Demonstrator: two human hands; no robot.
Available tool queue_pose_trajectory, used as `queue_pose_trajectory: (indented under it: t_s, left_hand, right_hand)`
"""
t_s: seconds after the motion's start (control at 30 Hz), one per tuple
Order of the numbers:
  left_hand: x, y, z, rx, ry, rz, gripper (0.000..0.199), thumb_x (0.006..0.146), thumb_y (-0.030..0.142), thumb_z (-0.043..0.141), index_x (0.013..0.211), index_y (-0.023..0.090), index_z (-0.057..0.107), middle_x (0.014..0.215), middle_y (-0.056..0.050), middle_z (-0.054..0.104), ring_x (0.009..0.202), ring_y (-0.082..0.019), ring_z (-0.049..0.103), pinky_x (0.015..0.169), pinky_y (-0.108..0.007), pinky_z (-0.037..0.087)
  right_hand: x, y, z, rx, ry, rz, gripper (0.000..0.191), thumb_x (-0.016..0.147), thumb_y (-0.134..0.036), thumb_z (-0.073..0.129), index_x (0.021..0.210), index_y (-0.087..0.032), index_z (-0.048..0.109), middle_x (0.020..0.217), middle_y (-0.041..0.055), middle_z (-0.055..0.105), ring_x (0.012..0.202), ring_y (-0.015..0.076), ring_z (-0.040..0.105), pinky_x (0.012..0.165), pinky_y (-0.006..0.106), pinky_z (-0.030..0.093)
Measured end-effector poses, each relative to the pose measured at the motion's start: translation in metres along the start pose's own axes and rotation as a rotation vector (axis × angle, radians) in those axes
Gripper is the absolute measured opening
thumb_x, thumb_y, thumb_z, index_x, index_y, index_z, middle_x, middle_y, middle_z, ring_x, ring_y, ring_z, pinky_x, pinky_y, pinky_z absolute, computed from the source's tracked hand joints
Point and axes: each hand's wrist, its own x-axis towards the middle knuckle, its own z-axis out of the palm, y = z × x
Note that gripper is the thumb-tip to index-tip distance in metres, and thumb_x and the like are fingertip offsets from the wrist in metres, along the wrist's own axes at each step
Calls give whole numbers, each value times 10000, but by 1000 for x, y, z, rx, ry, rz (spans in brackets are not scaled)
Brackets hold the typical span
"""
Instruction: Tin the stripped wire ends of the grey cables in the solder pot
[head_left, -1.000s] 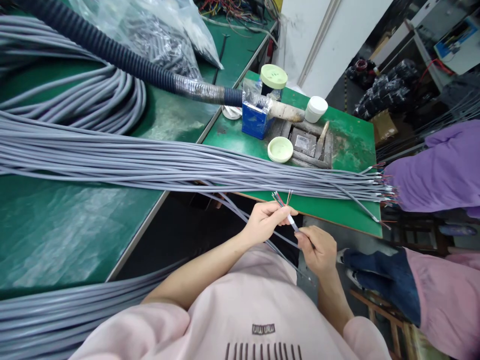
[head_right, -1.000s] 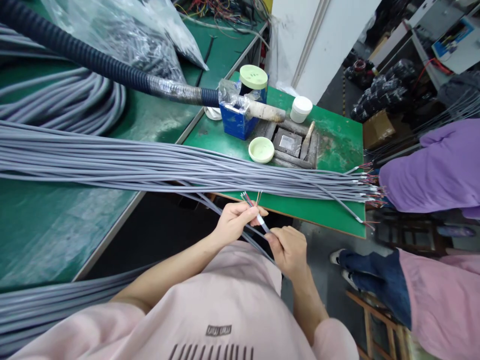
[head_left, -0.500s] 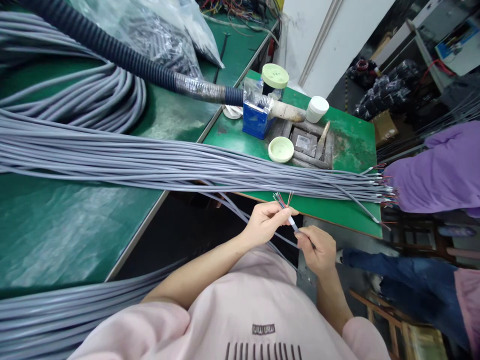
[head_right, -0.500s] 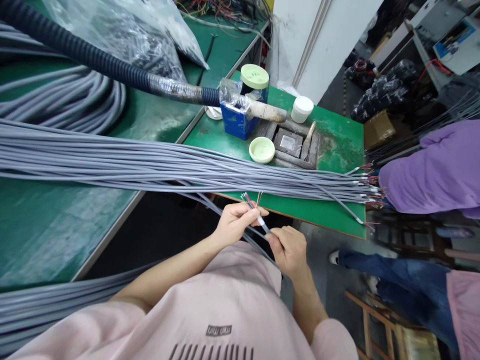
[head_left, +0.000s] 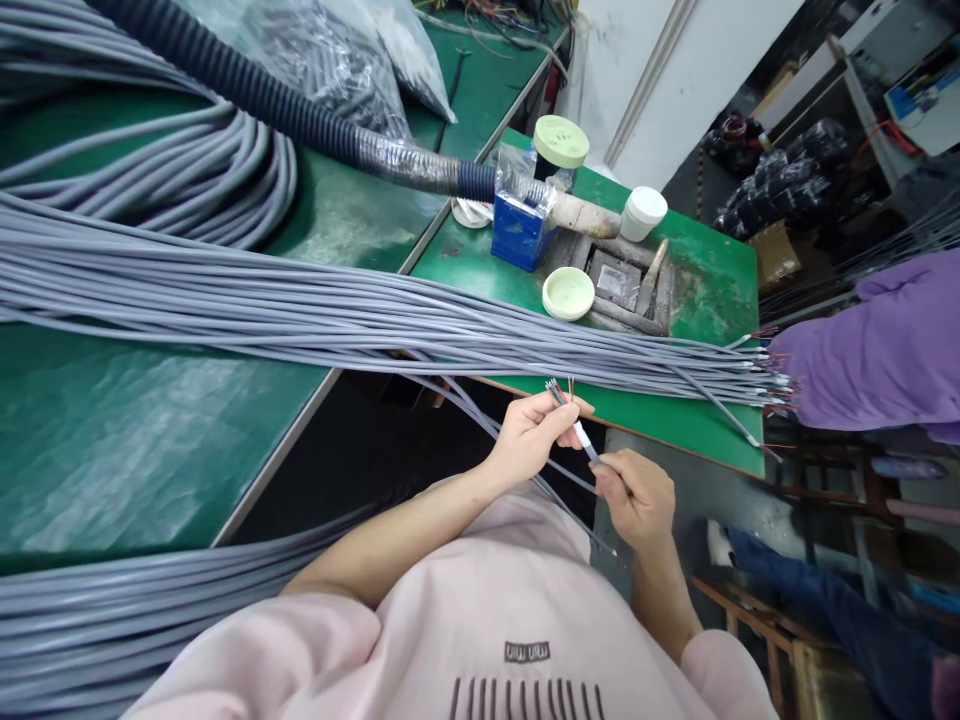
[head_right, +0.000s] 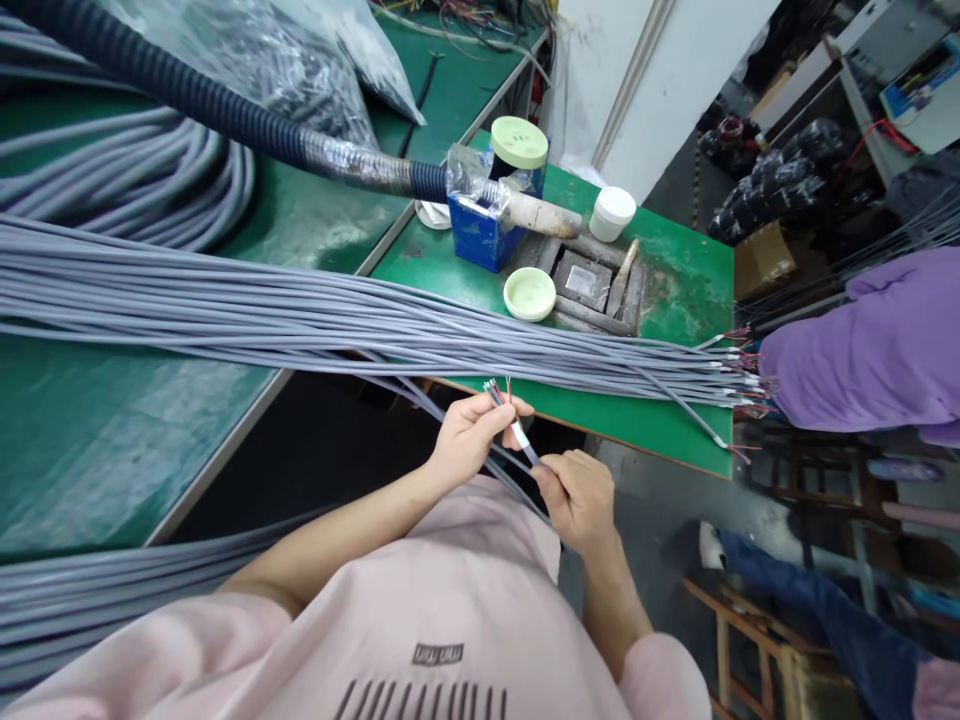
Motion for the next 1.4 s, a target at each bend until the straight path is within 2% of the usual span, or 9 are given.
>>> queue_pose_trajectory:
  t_s: [0.33,0.57,0.8,1.0,1.17,1.4]
  left_hand:
    - [1,-3,2,-102,-21,-16,365,812,462,666,876,105,711,539,-13,638,463,-84,542,492,-200,445]
    - [-2,5,4,-36,-16,-7,407,806,494,661,910,104,714,529,-6,627,458,-87,550,491,-199,464]
    - [-5,6,7,-4,-40,50,388,840,447,642,1020,108,691,579,4,632,488,-80,573,505,-183,470]
    - [-5,2,5,62,-38,127,315,860,415,630,901,115,713,682,-35,683,529,-83,587,558,-207,482]
    - [-5,5,6,8,-55,48,429,846,429,646,1142,120,664,602,-4,638,520,-97,583,533,-209,475]
    - [-3,7,5,-67,-57,-10,436,816,442,675,1103,114,672,609,3,634,510,-79,575,517,-185,472]
  right_hand:
    - [-2,0,0,43,0,23,109,896,-138,535,855,-196,619,581,-27,574,556,118,511,597,269,383]
    - [-4,1,1,81,-7,78,139,896,-135,522,840,-202,629,586,-34,588,554,115,534,598,266,395]
    - [-5,4,1,103,-42,130,177,915,-158,490,848,-203,648,593,-34,600,553,110,565,589,260,412]
    - [-7,7,3,152,-43,173,205,915,-198,483,801,-199,654,583,-23,614,552,125,595,575,265,442]
    - [-6,9,4,192,-51,201,226,919,-205,477,769,-196,646,590,-19,623,550,124,594,580,269,443]
    - [-4,6,4,203,-55,209,223,927,-214,483,788,-196,657,565,-34,605,518,106,569,567,256,423]
